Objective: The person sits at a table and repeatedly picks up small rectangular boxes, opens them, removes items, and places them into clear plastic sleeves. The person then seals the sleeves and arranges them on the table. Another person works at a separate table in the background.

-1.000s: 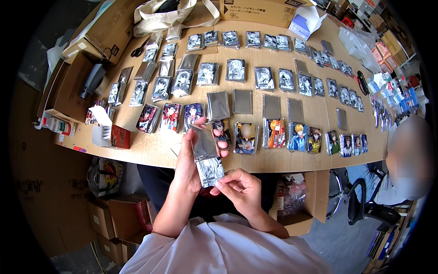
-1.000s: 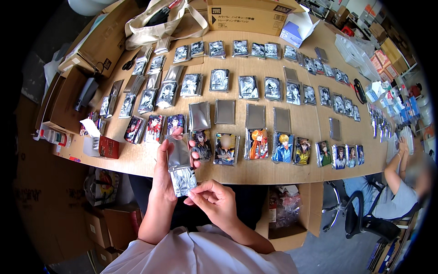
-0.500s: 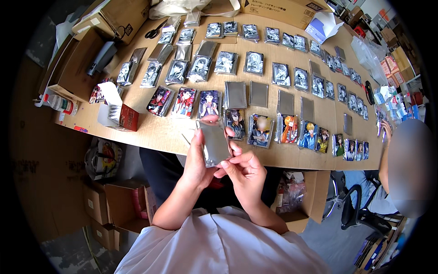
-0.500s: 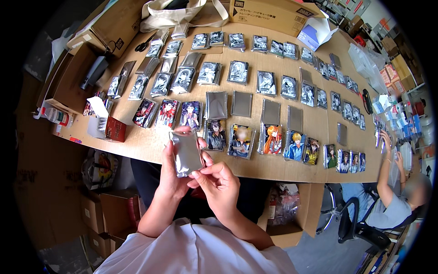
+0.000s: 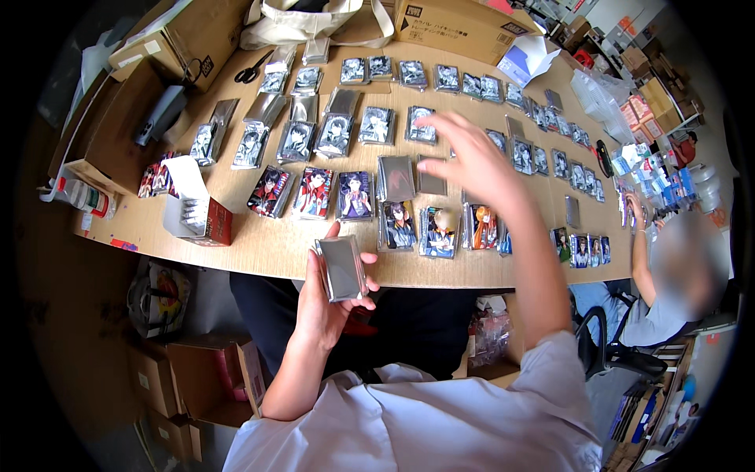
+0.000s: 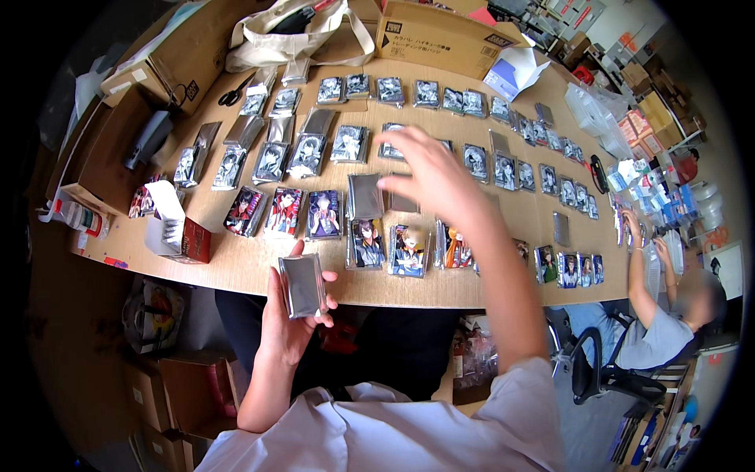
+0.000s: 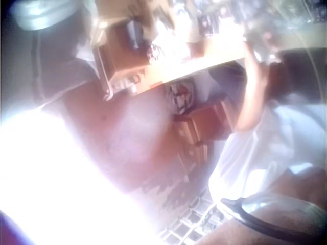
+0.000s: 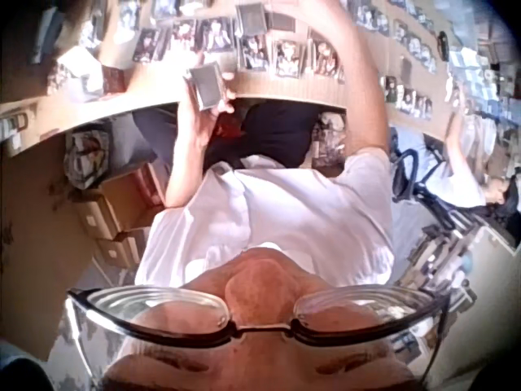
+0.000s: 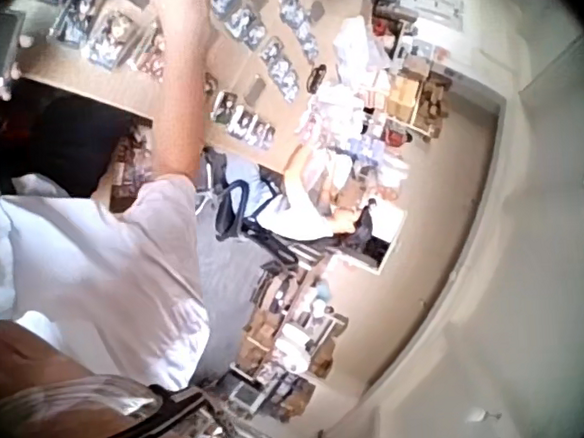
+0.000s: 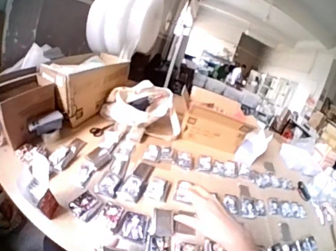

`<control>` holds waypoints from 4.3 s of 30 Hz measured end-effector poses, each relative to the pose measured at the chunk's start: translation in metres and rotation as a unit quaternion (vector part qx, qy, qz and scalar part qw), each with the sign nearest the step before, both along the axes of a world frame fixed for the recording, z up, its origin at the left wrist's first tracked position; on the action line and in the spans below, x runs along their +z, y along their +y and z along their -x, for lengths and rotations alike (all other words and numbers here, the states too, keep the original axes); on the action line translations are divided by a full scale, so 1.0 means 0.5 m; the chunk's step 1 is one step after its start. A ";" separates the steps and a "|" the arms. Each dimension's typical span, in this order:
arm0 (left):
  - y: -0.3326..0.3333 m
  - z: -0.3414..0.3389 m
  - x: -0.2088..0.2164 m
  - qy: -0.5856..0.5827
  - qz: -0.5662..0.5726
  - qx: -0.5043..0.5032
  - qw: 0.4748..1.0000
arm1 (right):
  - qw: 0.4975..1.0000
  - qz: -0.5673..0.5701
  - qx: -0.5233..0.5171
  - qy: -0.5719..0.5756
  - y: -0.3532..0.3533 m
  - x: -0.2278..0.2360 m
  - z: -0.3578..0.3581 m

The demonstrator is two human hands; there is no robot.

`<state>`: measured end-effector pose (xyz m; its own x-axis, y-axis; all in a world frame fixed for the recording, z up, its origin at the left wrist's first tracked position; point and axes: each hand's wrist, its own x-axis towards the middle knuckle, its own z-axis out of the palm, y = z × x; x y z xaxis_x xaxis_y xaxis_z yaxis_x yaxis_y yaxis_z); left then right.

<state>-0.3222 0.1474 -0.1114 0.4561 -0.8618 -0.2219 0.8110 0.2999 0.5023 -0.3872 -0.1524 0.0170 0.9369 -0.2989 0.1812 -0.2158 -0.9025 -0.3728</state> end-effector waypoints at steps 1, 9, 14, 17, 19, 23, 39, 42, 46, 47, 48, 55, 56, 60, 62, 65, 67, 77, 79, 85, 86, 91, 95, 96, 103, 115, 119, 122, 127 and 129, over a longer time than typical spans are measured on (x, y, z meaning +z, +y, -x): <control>-0.002 0.003 0.002 0.006 0.007 -0.015 1.000 | 0.999 0.015 -0.003 0.045 -0.068 -0.019 -0.019; 0.062 0.005 -0.010 0.015 0.004 -0.013 1.000 | 0.966 0.073 0.006 0.247 -0.267 -0.158 -0.199; 0.076 -0.003 -0.024 0.005 0.003 -0.006 1.000 | 0.960 0.065 0.009 0.271 -0.262 -0.158 -0.207; 0.072 -0.008 -0.015 0.002 0.000 -0.005 1.000 | 0.961 0.069 0.020 0.266 -0.255 -0.159 -0.201; 0.062 -0.011 -0.007 0.001 -0.011 -0.002 1.000 | 0.961 0.068 0.023 0.266 -0.244 -0.160 -0.197; 0.037 -0.022 -0.003 0.011 -0.004 -0.004 1.000 | 0.967 0.054 0.022 0.250 -0.247 -0.157 -0.178; -0.108 -0.044 0.029 -0.207 -0.011 -0.035 0.978 | 0.952 -0.271 0.129 0.063 0.054 -0.032 -0.049; -0.082 -0.032 0.006 -0.394 -0.027 0.094 0.914 | 0.965 -0.243 0.023 -0.096 -0.086 -0.026 -0.111; -0.022 -0.064 -0.035 -0.718 -0.202 0.263 0.612 | 0.979 0.002 -0.127 -0.161 -0.336 -0.061 -0.161; -0.009 -0.073 -0.054 -0.733 -0.223 0.286 0.576 | 0.980 0.020 -0.128 -0.150 -0.358 -0.083 -0.183; 0.002 -0.082 -0.066 -0.736 -0.243 0.294 0.559 | 0.981 0.038 -0.128 -0.138 -0.372 -0.101 -0.204; 0.011 -0.121 -0.132 -0.788 -0.272 0.316 0.454 | 0.990 -0.043 -0.115 -0.065 -0.443 -0.231 -0.273; 0.004 -0.121 -0.141 -0.795 -0.271 0.318 0.439 | 0.991 -0.052 -0.118 -0.040 -0.456 -0.235 -0.270; 0.011 -0.113 -0.148 -0.804 -0.281 0.325 0.411 | 0.990 -0.076 -0.100 -0.062 -0.469 -0.277 -0.258; 0.005 -0.121 -0.152 -0.811 -0.267 0.323 0.408 | 0.982 -0.128 -0.113 -0.076 -0.478 -0.286 -0.251; 0.011 -0.119 -0.156 -0.816 -0.269 0.322 0.397 | 0.982 -0.124 -0.111 -0.093 -0.458 -0.277 -0.253; 0.006 -0.119 -0.156 -0.816 -0.268 0.326 0.395 | 0.988 -0.055 -0.112 -0.096 -0.453 -0.264 -0.244; 0.034 -0.125 -0.132 -0.801 -0.207 0.342 0.446 | 0.984 -0.077 -0.065 -0.145 -0.187 -0.048 -0.104; 0.081 -0.124 -0.132 -0.814 -0.239 0.370 0.379 | 0.980 -0.138 -0.027 -0.140 -0.052 -0.008 -0.044; 0.188 -0.204 0.007 -0.802 -0.329 0.434 0.246 | 0.984 -0.128 0.094 -0.079 0.238 -0.021 0.130; 0.195 -0.227 0.042 -0.803 -0.347 0.422 0.238 | 0.977 -0.168 0.088 -0.093 0.260 -0.045 0.138; 0.238 -0.348 0.148 -0.859 -0.438 0.224 0.145 | 0.948 -0.288 0.030 -0.131 0.347 -0.138 0.107; 0.229 -0.408 0.183 -0.880 -0.438 0.062 0.173 | 0.971 -0.206 0.021 -0.120 0.377 -0.198 0.069; 0.223 -0.419 0.181 -0.880 -0.431 0.050 0.196 | 0.980 -0.157 0.008 -0.122 0.381 -0.212 0.063; 0.189 -0.448 0.164 -0.870 -0.448 0.036 0.205 | 0.998 0.024 -0.052 -0.009 0.405 -0.269 0.025; 0.195 -0.437 0.171 -0.887 -0.401 0.059 0.221 | 0.994 -0.058 -0.064 -0.066 0.410 -0.275 0.016; 0.192 -0.447 0.162 -0.882 -0.400 0.056 0.242 | 0.990 -0.069 -0.045 -0.113 0.401 -0.294 0.017; 0.197 -0.461 0.166 -0.879 -0.394 0.014 0.267 | 0.991 -0.077 -0.065 -0.092 0.399 -0.271 0.010; 0.197 -0.475 0.179 -0.893 -0.378 -0.030 0.242 | 0.993 -0.070 -0.080 -0.058 0.393 -0.276 -0.012; 0.193 -0.461 0.186 -0.901 -0.369 0.008 0.229 | 0.991 -0.084 -0.080 -0.058 0.388 -0.270 -0.011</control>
<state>-0.0917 0.2437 -0.0186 0.3831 -0.8876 0.2559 -0.9096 -0.4107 -0.0630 -0.3816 0.0417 -0.1178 0.8506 -0.4776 0.2198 -0.2982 -0.7826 -0.5465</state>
